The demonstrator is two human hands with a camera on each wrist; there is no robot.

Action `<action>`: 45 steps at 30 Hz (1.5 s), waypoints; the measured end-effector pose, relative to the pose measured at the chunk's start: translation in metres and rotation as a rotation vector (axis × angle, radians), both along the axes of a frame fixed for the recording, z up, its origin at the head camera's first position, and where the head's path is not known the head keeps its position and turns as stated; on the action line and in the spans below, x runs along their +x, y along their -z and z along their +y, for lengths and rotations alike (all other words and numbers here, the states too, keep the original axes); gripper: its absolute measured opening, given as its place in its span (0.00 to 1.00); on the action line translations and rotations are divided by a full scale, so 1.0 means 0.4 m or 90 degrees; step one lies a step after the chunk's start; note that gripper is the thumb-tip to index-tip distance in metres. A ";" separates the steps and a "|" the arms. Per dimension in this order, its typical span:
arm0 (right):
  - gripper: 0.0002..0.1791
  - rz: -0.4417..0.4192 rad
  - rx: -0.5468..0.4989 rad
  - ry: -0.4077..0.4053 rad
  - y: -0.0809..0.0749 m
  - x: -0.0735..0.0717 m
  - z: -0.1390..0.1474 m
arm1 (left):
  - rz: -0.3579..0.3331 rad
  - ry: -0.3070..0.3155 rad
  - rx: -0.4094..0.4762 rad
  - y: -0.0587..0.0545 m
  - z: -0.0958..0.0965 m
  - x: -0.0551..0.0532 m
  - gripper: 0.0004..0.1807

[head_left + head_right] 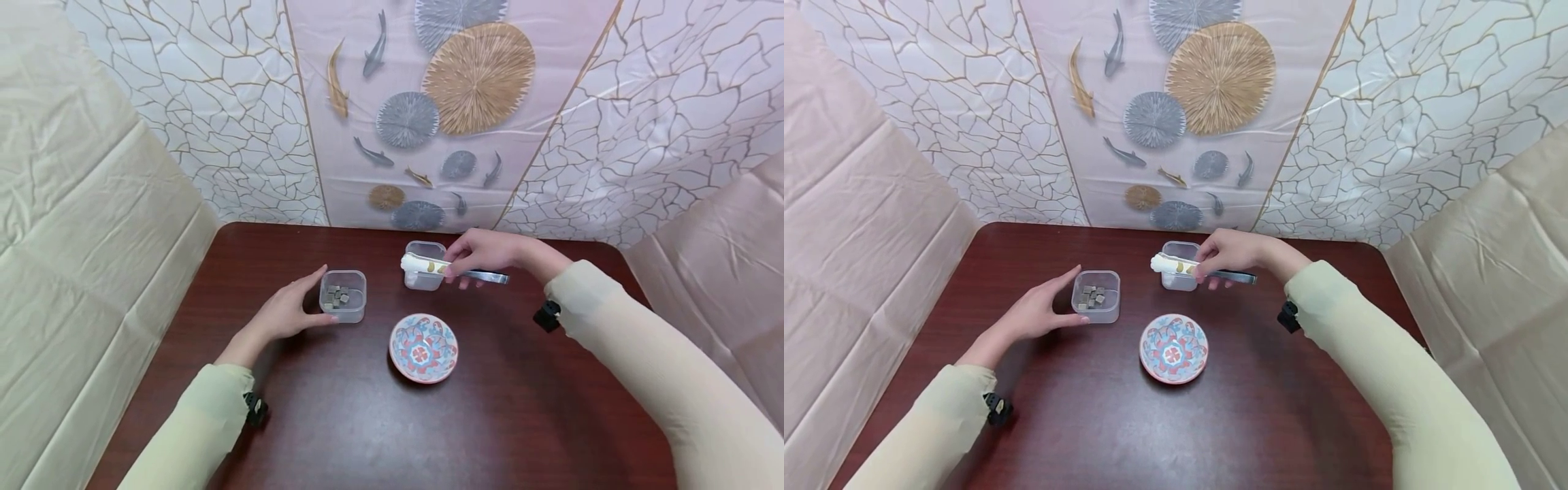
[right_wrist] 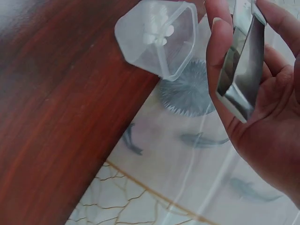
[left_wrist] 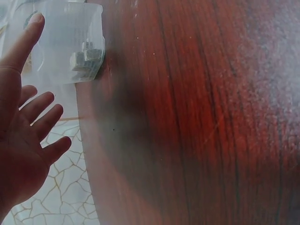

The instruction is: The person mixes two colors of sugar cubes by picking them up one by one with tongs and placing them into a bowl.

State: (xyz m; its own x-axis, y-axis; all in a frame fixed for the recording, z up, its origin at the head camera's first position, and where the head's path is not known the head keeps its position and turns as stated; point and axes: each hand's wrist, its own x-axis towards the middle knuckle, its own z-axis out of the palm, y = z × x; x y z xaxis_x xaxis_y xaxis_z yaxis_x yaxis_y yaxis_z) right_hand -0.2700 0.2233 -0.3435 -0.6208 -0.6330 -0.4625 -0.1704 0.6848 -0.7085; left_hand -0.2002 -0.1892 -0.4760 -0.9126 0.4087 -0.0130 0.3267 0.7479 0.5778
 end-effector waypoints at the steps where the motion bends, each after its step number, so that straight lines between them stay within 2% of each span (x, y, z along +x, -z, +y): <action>1: 0.12 0.009 0.004 -0.009 -0.002 -0.003 -0.007 | 0.000 -0.002 0.004 0.000 -0.001 -0.002 0.61; 6: 0.15 0.066 0.013 -0.055 -0.008 -0.014 -0.048 | 0.001 -0.003 0.023 0.000 -0.006 -0.012 0.62; 12: 0.12 0.127 0.025 -0.111 -0.008 -0.021 -0.100 | 0.001 0.001 0.028 0.006 -0.011 -0.024 0.62; 20: 0.11 0.162 0.046 -0.138 0.000 -0.027 -0.148 | 0.001 0.009 0.038 0.016 -0.005 -0.037 0.61; 31: 0.15 0.161 0.044 -0.149 -0.001 -0.033 -0.181 | -0.009 0.004 0.036 0.019 -0.002 -0.040 0.59; 39: 0.14 0.173 0.053 -0.179 -0.011 -0.034 -0.208 | -0.010 0.002 0.046 0.015 -0.002 -0.039 0.59; 45: 0.15 0.181 0.070 -0.196 -0.001 -0.035 -0.235 | -0.014 0.000 0.046 0.015 -0.003 -0.042 0.59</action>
State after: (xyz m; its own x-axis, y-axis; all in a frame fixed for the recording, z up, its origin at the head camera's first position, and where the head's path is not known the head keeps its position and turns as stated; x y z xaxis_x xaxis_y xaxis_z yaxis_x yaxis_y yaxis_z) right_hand -0.2841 0.1294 -0.3429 -0.5233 -0.7651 -0.3752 -0.5568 0.6403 -0.5291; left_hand -0.2169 -0.1904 -0.4818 -0.9123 0.4094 -0.0040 0.3130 0.7039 0.6376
